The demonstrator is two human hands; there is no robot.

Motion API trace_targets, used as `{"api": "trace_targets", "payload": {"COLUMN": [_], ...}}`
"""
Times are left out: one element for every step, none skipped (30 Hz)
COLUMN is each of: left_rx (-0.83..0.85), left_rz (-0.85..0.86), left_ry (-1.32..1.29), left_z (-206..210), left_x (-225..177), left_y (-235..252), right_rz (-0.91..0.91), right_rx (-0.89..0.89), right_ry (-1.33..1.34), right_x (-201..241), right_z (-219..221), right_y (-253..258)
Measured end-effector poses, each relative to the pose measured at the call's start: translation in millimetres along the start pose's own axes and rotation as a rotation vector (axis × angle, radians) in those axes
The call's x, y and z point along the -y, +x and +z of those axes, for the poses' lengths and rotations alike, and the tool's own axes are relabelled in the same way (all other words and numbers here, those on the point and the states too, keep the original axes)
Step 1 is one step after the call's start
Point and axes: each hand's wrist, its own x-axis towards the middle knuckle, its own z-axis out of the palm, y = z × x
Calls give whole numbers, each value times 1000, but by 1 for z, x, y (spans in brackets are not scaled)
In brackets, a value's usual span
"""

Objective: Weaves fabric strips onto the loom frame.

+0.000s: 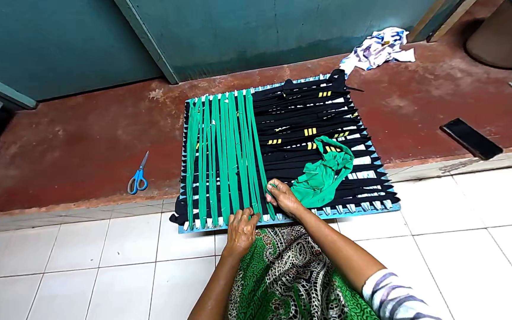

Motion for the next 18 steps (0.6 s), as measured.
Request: {"api": "trace_targets", "payload": {"left_rx": [10, 32, 77, 138, 222, 321, 405, 459, 488, 503, 506, 499, 487, 465, 444, 425, 415, 411], "left_rz": [2, -11, -41, -77, -115, -155, -178, -179, -166, -149, -134, -121, -110, -100, -94, -96, -106, -121], "left_ry": [7, 6, -7, -25, -54, -97, -130, -151, -161, -171, -179, -183, -184, -178, -173, -158, -134, -101], "left_z": [0, -1, -4, -8, -13, -19, -25, -28, -30, -30, -30, -31, -31, -30, -29, -28, -27, -27], "left_x": [-1, -2, -5, -7, -10, -11, -11, -10, -8, -6, -4, -2, -2, -1, -1, -3, -6, -10], "left_y": [0, 0, 2, 6, 11, 16, 21, 25, 25, 24, 22, 19, 17, 14, 12, 11, 12, 13], "right_rz": [1, 6, 14, 18, 21, 21, 22, 22, 23, 24, 23, 25, 26, 27, 25, 25, 25, 27], "right_rx": [0, -1, -4, -6, -6, -5, -4, -4, -4, -2, -2, -1, 0, 0, 1, 4, 8, 11], "right_ry": [2, -1, -5, -11, -17, -18, -21, -28, -41, -57, -67, -73, -74, -72, -70, -71, -72, -72], "right_x": [-1, -1, -1, 0, -1, -1, -1, -1, -1, 0, -1, -1, -2, -2, -3, -2, -2, -2], "right_z": [0, 0, 0, 1, 1, 1, 1, 1, 0, 0, -1, -1, 0, 0, 1, 0, 0, 0], "right_y": [1, 1, 1, 2, 2, 2, 3, 3, 3, 3, 4, 4, 4, 5, 5, 5, 5, 5]}}
